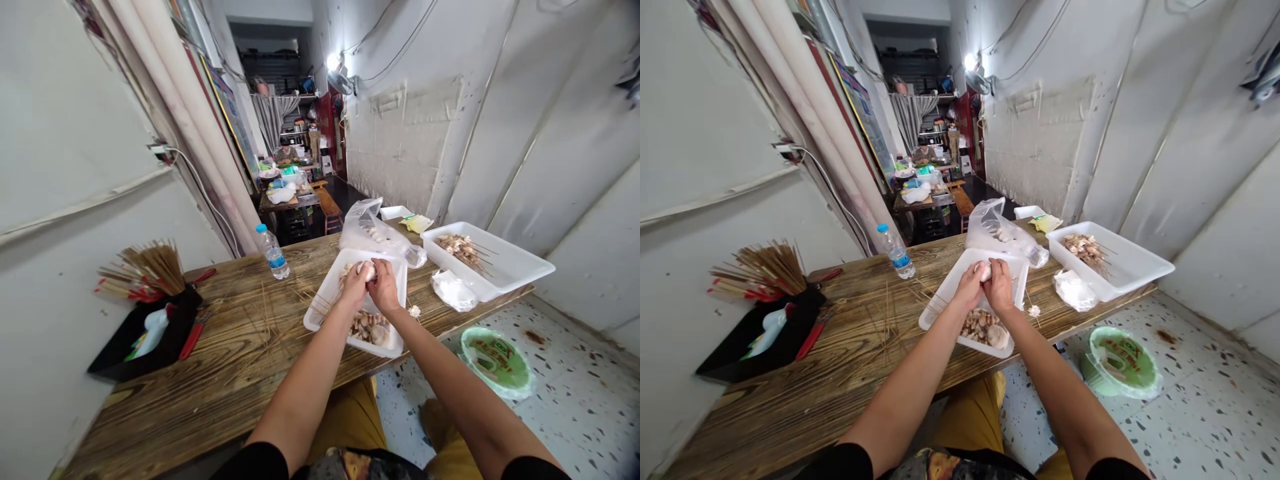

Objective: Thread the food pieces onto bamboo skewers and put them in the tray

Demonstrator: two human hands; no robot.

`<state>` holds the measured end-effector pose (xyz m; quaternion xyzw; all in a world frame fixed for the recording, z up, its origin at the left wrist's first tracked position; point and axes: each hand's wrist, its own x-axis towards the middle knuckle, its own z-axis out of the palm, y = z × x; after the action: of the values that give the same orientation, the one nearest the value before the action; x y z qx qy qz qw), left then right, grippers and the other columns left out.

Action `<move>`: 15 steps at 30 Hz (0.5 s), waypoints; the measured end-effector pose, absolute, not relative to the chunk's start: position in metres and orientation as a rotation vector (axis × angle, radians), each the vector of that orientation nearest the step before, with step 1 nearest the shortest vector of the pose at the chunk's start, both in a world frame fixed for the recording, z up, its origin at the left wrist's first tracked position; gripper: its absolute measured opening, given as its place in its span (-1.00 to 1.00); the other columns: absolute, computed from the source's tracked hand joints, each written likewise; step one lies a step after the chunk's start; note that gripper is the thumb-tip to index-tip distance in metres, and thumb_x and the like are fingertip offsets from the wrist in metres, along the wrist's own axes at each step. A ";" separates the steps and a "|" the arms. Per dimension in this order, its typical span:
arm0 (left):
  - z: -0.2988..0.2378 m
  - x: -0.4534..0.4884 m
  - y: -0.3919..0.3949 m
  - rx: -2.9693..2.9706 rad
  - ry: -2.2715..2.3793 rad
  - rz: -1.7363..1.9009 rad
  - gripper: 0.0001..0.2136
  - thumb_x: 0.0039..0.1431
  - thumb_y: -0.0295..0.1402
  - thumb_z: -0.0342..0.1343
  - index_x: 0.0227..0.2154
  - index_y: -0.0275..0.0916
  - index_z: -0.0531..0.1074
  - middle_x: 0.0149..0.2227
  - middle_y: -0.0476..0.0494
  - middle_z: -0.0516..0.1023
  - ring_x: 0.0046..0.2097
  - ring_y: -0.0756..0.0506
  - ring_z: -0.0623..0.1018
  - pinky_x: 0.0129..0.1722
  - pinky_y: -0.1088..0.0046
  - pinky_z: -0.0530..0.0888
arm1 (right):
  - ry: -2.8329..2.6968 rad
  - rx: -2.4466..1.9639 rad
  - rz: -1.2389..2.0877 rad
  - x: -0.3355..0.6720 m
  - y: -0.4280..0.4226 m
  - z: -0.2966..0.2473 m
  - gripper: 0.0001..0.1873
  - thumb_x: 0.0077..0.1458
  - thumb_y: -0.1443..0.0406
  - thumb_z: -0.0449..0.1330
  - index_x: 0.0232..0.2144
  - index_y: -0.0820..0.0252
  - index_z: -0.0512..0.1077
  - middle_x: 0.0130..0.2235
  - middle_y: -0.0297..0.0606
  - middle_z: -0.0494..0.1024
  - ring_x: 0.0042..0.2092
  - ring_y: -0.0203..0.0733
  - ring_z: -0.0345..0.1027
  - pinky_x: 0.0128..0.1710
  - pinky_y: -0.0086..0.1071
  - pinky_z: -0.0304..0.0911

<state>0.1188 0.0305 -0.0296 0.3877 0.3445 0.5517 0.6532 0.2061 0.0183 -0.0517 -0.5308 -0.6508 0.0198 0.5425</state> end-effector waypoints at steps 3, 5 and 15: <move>-0.039 0.116 0.037 0.784 0.699 1.228 -0.68 0.10 -0.19 0.23 -0.14 -0.20 0.36 -0.22 -0.13 0.54 -0.23 -0.06 0.55 -0.18 0.36 0.50 | -1.423 -1.324 0.249 0.215 0.020 -0.053 -0.50 -0.06 0.42 0.00 -0.04 0.26 0.45 -0.09 -0.05 0.52 -0.06 -0.07 0.40 0.03 -0.14 0.32; -0.042 0.112 0.041 0.765 0.659 1.233 -0.72 0.09 -0.23 0.23 -0.19 -0.19 0.35 -0.22 -0.12 0.52 -0.22 -0.06 0.54 -0.17 0.32 0.50 | -1.320 -1.370 0.436 0.219 0.021 -0.052 -0.58 -0.01 0.33 0.02 -0.11 0.22 0.50 -0.18 -0.13 0.58 -0.16 -0.11 0.44 -0.03 -0.16 0.35; -0.048 0.108 0.043 0.856 0.641 1.239 -0.76 0.16 -0.19 0.14 -0.18 -0.18 0.34 -0.21 -0.10 0.48 -0.24 -0.02 0.50 -0.21 0.37 0.49 | -1.147 -1.186 0.921 0.219 0.021 -0.052 -0.48 -0.12 0.05 0.26 -0.11 0.17 0.50 -0.21 -0.24 0.61 -0.27 -0.21 0.43 -0.34 -0.39 0.35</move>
<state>0.1080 0.0435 -0.0480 0.3817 0.2860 0.5527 0.6834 0.2188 0.0206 -0.0520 -0.5085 -0.4920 0.3950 0.5859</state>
